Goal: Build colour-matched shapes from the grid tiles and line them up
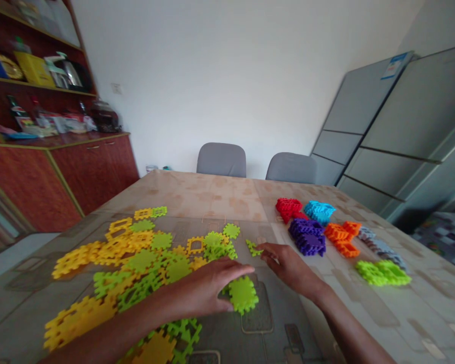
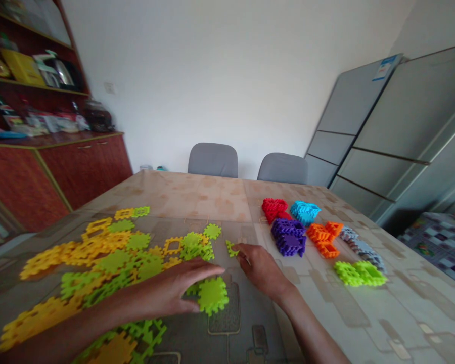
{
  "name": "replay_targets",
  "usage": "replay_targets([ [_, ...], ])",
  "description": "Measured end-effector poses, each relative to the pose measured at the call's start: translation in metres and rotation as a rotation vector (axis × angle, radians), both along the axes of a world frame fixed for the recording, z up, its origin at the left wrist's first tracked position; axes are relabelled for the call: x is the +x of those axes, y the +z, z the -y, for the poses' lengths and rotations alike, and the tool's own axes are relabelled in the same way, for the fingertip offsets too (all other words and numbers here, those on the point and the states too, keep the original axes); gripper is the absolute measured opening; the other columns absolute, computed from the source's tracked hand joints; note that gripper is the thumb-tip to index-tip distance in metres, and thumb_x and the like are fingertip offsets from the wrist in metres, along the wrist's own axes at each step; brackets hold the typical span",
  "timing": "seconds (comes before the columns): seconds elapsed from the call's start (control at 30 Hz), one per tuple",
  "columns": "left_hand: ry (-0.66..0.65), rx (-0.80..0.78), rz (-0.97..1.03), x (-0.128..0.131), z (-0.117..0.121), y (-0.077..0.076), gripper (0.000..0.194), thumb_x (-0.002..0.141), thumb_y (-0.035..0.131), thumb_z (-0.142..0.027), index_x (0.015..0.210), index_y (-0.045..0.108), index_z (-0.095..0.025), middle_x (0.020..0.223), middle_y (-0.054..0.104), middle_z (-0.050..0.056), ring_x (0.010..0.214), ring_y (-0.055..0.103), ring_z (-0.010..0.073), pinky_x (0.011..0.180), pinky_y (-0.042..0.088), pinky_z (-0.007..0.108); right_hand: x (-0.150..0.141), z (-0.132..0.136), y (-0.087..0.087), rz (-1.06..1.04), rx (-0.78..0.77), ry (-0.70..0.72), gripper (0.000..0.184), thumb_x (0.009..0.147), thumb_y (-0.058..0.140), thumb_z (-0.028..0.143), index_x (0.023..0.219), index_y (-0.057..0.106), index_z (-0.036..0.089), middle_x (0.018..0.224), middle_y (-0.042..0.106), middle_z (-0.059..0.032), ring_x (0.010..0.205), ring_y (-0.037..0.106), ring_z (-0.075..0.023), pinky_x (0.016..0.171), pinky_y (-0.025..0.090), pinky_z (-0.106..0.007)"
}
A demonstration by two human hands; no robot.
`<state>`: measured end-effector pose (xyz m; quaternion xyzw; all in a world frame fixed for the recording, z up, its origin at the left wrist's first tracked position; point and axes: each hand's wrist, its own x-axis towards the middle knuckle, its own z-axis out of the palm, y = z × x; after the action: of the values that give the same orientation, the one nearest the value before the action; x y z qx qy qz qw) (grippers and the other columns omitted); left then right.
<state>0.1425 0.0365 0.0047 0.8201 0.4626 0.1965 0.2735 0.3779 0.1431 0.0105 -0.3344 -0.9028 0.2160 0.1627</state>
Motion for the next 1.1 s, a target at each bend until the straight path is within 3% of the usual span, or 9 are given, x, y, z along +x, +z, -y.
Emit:
replay_targets([
  [0.07,0.009,0.003,0.003,-0.004,-0.002,0.004,0.086,0.071,0.078,-0.005,0.142,0.042,-0.038,0.144,0.05,0.001,0.131,0.047,0.0223,0.111,0.037,0.035,-0.001,0.003,0.002,-0.001,-0.008,0.022,0.03,0.095,0.045,0.024,0.113,0.068,0.017,0.104,0.073,-0.0116,0.096,0.068,-0.0243,0.085,0.05,-0.036],
  [0.17,0.075,0.044,0.001,-0.027,-0.009,0.02,0.064,0.079,0.069,-0.012,0.136,0.051,-0.034,0.143,0.052,0.0,0.131,0.047,0.0224,0.112,0.034,0.037,-0.005,0.015,0.006,-0.027,-0.057,0.122,0.031,0.094,0.052,0.031,0.118,0.065,0.018,0.113,0.07,-0.0118,0.103,0.065,-0.0245,0.09,0.048,-0.037],
  [0.27,0.203,0.155,0.024,-0.064,-0.018,0.041,0.045,0.089,0.057,-0.028,0.134,0.053,-0.029,0.14,0.055,0.001,0.129,0.05,0.023,0.111,0.035,0.037,-0.013,0.032,0.006,0.008,-0.1,0.277,0.058,0.081,0.07,0.045,0.131,0.056,0.019,0.129,0.061,-0.0122,0.118,0.055,-0.0266,0.102,0.042,-0.04],
  [0.37,0.346,0.206,0.006,-0.1,-0.025,0.051,0.045,0.09,0.054,-0.041,0.132,0.054,-0.025,0.136,0.059,0.003,0.124,0.054,0.0245,0.108,0.039,0.036,-0.021,0.044,-0.001,0.087,-0.112,0.341,0.083,0.067,0.081,0.047,0.138,0.049,0.018,0.133,0.056,-0.0127,0.123,0.049,-0.0283,0.107,0.038,-0.04],
  [0.5,0.354,0.175,-0.026,-0.12,-0.033,0.038,0.045,0.088,0.052,-0.042,0.127,0.059,-0.019,0.131,0.063,0.007,0.119,0.059,0.0257,0.104,0.043,0.036,-0.025,0.045,-0.009,0.125,-0.108,0.315,0.078,0.07,0.081,0.039,0.138,0.049,0.019,0.131,0.057,-0.0127,0.122,0.049,-0.028,0.107,0.036,-0.04],
  [0.67,0.275,0.164,-0.067,-0.097,-0.045,0.005,0.046,0.086,0.051,-0.028,0.131,0.056,-0.021,0.136,0.059,0.006,0.126,0.053,0.0233,0.109,0.037,0.036,-0.022,0.04,-0.007,0.138,-0.115,0.309,0.075,0.07,0.082,0.035,0.137,0.051,0.022,0.126,0.06,-0.0101,0.117,0.052,-0.0275,0.102,0.04,-0.04],
  [0.8,0.209,0.163,-0.11,-0.079,-0.05,-0.012,0.05,0.08,0.052,-0.013,0.128,0.059,-0.027,0.136,0.059,0.003,0.127,0.052,0.0211,0.11,0.035,0.035,-0.021,0.039,-0.001,0.173,-0.145,0.337,0.077,0.07,0.082,0.033,0.139,0.049,0.024,0.13,0.058,-0.0102,0.122,0.05,-0.0284,0.106,0.036,-0.042],
  [0.93,0.239,0.159,-0.133,-0.079,-0.052,-0.017,0.047,0.074,0.057,-0.01,0.118,0.065,-0.025,0.122,0.067,0.005,0.116,0.058,0.024,0.104,0.04,0.036,-0.018,0.037,-0.001,0.183,-0.177,0.353,0.077,0.07,0.082,0.029,0.139,0.05,0.025,0.133,0.057,-0.0102,0.124,0.049,-0.0281,0.107,0.035,-0.041],
  [1.1,0.346,0.144,-0.088,-0.088,-0.053,-0.011,0.036,0.076,0.057,-0.016,0.109,0.068,-0.024,0.106,0.072,0.004,0.098,0.065,0.0243,0.089,0.046,0.033,-0.015,0.036,-0.003,0.178,-0.171,0.355,0.082,0.066,0.084,0.034,0.14,0.048,0.025,0.133,0.057,-0.01,0.126,0.047,-0.0295,0.108,0.035,-0.042],
])
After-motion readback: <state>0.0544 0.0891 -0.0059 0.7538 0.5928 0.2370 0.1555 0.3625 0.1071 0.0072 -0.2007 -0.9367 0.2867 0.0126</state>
